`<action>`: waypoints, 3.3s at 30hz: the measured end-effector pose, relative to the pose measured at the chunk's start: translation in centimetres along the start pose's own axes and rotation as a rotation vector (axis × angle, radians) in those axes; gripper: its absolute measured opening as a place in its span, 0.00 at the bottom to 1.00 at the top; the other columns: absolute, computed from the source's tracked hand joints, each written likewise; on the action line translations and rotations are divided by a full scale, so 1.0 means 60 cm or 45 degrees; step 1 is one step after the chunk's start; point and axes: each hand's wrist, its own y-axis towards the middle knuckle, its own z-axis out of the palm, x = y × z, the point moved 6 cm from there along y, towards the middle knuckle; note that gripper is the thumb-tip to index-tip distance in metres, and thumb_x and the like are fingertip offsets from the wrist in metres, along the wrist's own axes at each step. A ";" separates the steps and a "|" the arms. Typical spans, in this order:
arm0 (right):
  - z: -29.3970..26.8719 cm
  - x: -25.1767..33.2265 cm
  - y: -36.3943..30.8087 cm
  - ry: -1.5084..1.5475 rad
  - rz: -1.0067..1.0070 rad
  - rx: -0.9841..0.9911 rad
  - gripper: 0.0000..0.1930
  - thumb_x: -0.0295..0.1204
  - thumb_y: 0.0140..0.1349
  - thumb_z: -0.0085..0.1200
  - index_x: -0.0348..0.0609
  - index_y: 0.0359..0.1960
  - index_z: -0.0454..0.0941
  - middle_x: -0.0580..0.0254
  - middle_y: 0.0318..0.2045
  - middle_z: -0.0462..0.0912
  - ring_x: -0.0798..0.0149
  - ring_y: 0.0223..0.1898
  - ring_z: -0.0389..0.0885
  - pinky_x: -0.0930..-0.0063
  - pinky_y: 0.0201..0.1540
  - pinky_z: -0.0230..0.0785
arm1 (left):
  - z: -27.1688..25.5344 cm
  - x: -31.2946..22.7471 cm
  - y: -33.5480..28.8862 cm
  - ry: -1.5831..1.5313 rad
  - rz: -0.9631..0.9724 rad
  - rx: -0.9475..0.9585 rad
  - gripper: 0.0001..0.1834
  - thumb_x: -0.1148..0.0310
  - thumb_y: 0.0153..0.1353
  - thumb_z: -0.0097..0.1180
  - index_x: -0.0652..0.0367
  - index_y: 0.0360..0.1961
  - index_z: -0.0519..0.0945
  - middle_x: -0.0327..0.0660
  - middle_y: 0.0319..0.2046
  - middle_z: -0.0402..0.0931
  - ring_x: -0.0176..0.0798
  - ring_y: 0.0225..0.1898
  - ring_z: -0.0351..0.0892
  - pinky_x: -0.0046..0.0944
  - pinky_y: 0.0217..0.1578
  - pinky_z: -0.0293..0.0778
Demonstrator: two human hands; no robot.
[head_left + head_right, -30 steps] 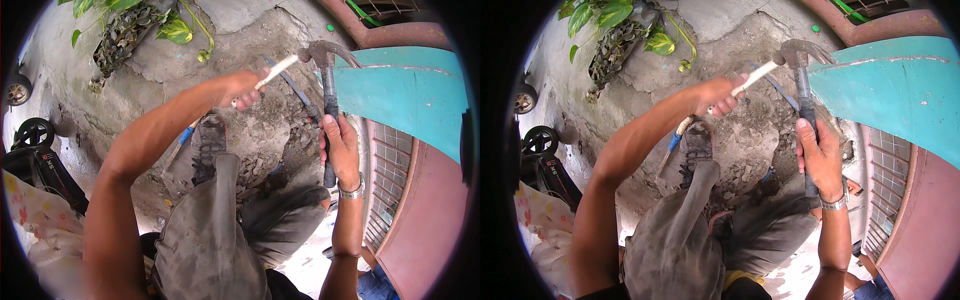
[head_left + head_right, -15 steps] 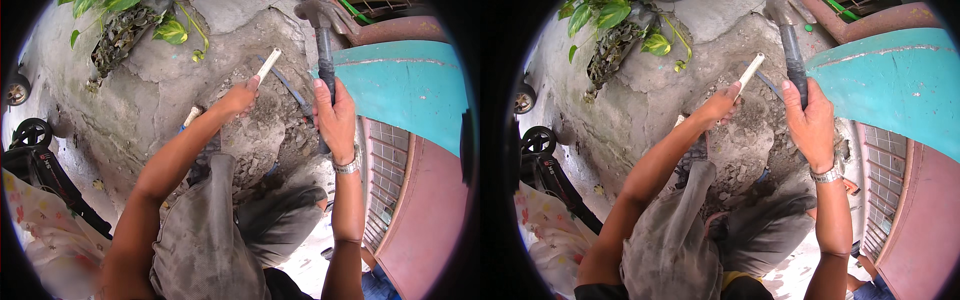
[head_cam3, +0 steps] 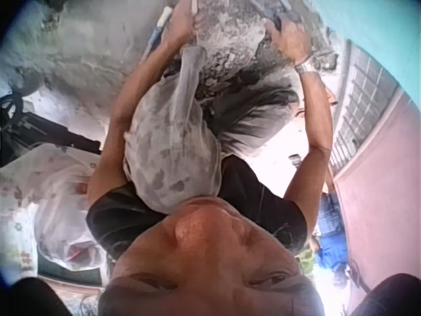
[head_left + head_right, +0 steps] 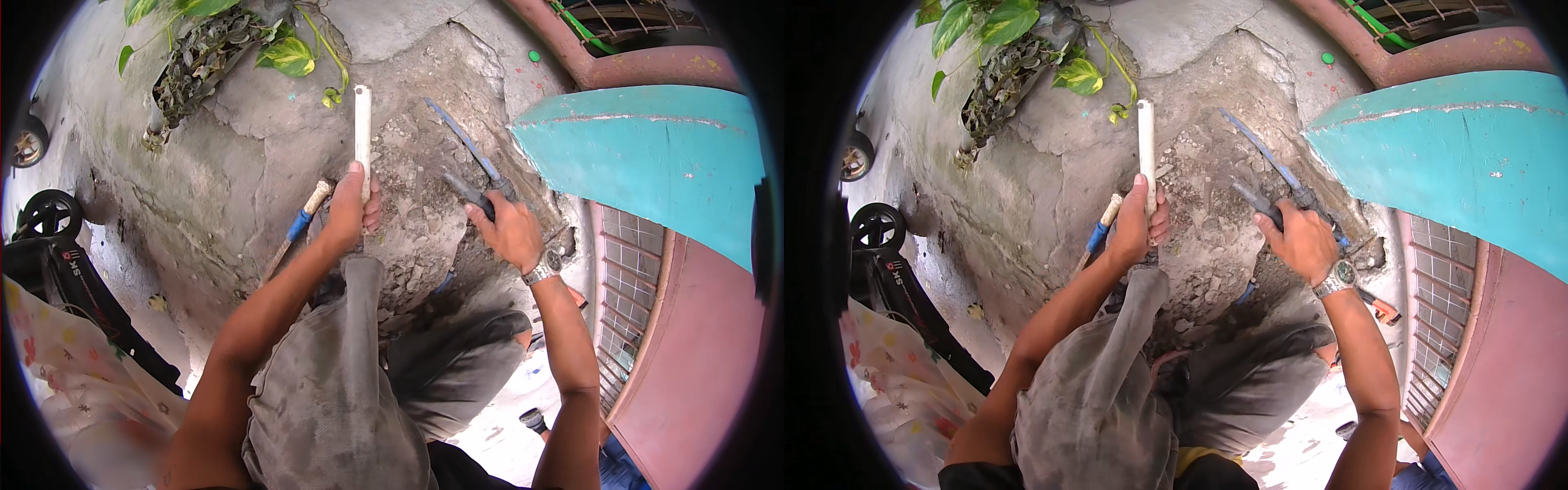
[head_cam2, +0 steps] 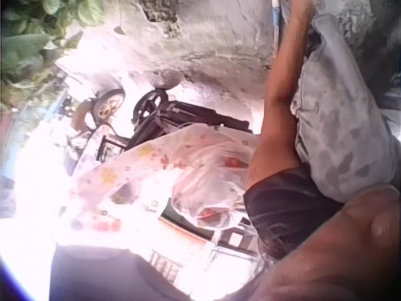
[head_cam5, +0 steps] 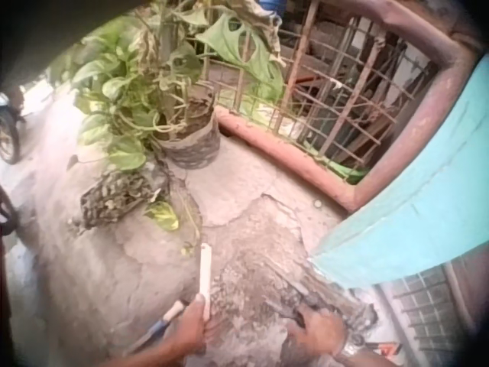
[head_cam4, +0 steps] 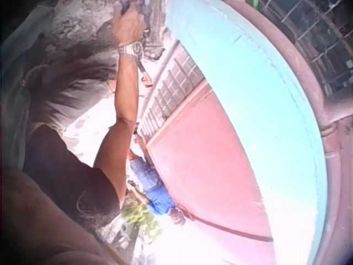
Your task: The user is using a hammer and chisel to chip away concrete to repair an underground water pipe.
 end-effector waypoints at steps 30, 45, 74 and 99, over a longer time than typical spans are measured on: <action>0.022 -0.091 0.016 -0.286 0.074 0.007 0.26 0.56 0.69 0.49 0.41 0.40 0.77 0.39 0.23 0.83 0.36 0.31 0.84 0.41 0.36 0.74 | -0.048 0.019 -0.004 0.072 0.156 0.100 0.27 0.37 0.74 0.38 0.53 0.38 0.68 0.32 0.18 0.60 0.30 0.15 0.58 0.35 0.18 0.61; 0.017 -0.047 0.003 -0.229 -0.047 0.241 0.27 0.56 0.68 0.50 0.41 0.40 0.78 0.38 0.26 0.84 0.34 0.34 0.84 0.41 0.38 0.74 | -0.048 0.011 -0.006 0.142 0.132 0.107 0.25 0.41 0.76 0.36 0.53 0.41 0.70 0.33 0.19 0.62 0.29 0.16 0.59 0.33 0.17 0.60; -0.175 0.107 0.046 1.052 0.018 -0.220 0.21 0.46 0.74 0.52 0.37 0.37 0.74 0.63 0.20 0.75 0.75 0.16 0.73 0.77 0.16 0.63 | 0.075 -0.037 0.131 1.142 0.300 0.096 0.30 0.40 0.75 0.38 0.59 0.37 0.72 0.40 0.21 0.68 0.38 0.22 0.68 0.43 0.24 0.68; -0.116 0.068 0.111 0.034 -0.054 -0.085 0.30 0.53 0.71 0.48 0.32 0.31 0.78 0.36 0.20 0.79 0.31 0.28 0.81 0.46 0.35 0.71 | 0.091 0.059 0.142 1.007 0.569 -0.146 0.28 0.49 0.77 0.38 0.67 0.40 0.76 0.60 0.27 0.77 0.63 0.30 0.77 0.55 0.34 0.71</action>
